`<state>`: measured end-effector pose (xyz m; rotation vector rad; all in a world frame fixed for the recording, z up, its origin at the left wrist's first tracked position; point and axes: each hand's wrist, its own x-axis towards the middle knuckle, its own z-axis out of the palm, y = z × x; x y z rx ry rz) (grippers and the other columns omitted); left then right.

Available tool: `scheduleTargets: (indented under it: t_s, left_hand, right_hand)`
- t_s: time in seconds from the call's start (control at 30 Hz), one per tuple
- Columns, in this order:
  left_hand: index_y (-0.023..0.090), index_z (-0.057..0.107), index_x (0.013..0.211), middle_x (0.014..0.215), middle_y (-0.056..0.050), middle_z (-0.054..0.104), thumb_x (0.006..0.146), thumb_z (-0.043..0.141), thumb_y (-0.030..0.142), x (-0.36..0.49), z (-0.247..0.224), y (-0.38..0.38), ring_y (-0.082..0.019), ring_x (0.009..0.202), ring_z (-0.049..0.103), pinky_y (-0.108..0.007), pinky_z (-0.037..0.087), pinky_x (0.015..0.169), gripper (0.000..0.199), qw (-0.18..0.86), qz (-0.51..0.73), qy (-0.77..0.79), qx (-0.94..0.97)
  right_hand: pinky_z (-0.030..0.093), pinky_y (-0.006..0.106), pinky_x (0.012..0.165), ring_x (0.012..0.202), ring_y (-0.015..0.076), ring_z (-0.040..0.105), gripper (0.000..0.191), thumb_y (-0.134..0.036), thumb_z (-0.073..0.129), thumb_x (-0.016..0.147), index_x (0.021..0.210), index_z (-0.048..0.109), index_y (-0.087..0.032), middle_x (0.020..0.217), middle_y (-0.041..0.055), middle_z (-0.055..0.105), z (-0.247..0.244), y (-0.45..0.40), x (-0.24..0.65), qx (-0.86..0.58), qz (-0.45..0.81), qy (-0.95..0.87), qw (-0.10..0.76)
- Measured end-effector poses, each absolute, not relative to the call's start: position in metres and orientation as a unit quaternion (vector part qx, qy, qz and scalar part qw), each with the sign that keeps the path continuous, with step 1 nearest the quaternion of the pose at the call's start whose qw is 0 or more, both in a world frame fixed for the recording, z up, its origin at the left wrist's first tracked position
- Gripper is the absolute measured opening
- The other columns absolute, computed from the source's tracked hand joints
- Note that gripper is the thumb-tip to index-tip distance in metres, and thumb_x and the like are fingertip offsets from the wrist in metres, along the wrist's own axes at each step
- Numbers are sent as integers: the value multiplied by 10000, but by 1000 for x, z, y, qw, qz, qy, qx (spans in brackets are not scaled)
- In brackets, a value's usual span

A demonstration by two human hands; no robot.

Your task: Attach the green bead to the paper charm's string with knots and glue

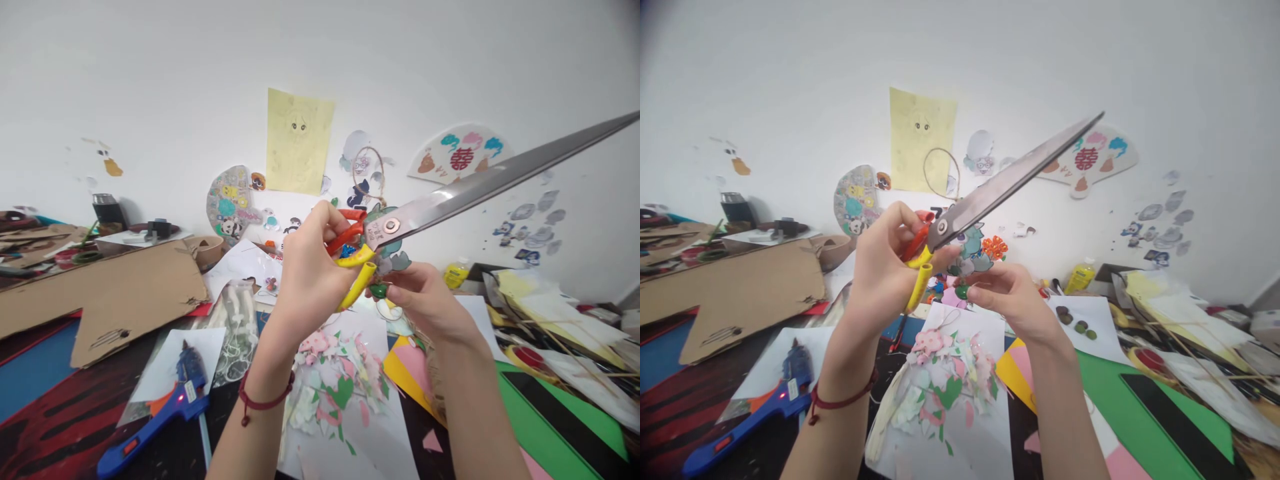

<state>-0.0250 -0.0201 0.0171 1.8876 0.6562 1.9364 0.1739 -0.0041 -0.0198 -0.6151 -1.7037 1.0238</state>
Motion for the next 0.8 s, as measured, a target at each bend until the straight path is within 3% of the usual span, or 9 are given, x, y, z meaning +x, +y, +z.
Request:
scheduleTargets:
  t_s: [0.2, 0.43, 0.63, 0.8]
  left_hand:
    - [226, 441, 786, 745, 17, 591, 652, 749, 87, -26, 17, -20, -129, 658, 522, -250, 434, 592, 364, 185, 691, 218, 664]
    - [228, 424, 779, 700, 44, 525, 667, 767, 99, -23, 15, -21, -109, 624, 468, -235, 377, 550, 384, 194, 697, 204, 659]
    - [228, 423, 783, 739, 34, 559, 733, 817, 249, -17, 11, -8, -116, 646, 490, -238, 393, 575, 398, 181, 691, 229, 661]
    - [224, 432, 802, 816, 21, 624, 782, 807, 367, -11, 6, 7, -128, 701, 570, -259, 424, 660, 402, 131, 721, 294, 614]
  right_hand:
    - [556, 278, 721, 855, 180, 714, 333, -385, 894, 694, 994, 786, -288, 897, 16, 776, -21, -4, 171, -246, 403, -693, 544]
    - [578, 307, 730, 881, 199, 706, 375, -384, 897, 688, 1029, 778, -282, 950, 27, 761, -19, -5, 172, -247, 376, -692, 565]
    - [579, 300, 631, 671, 162, 689, 218, -353, 849, 761, 930, 775, -237, 781, 23, 749, -18, -8, 170, -267, 365, -693, 562]
    - [573, 268, 663, 650, 130, 682, 199, -369, 855, 750, 855, 762, -228, 791, 14, 752, -16, -2, 167, -288, 399, -646, 583]
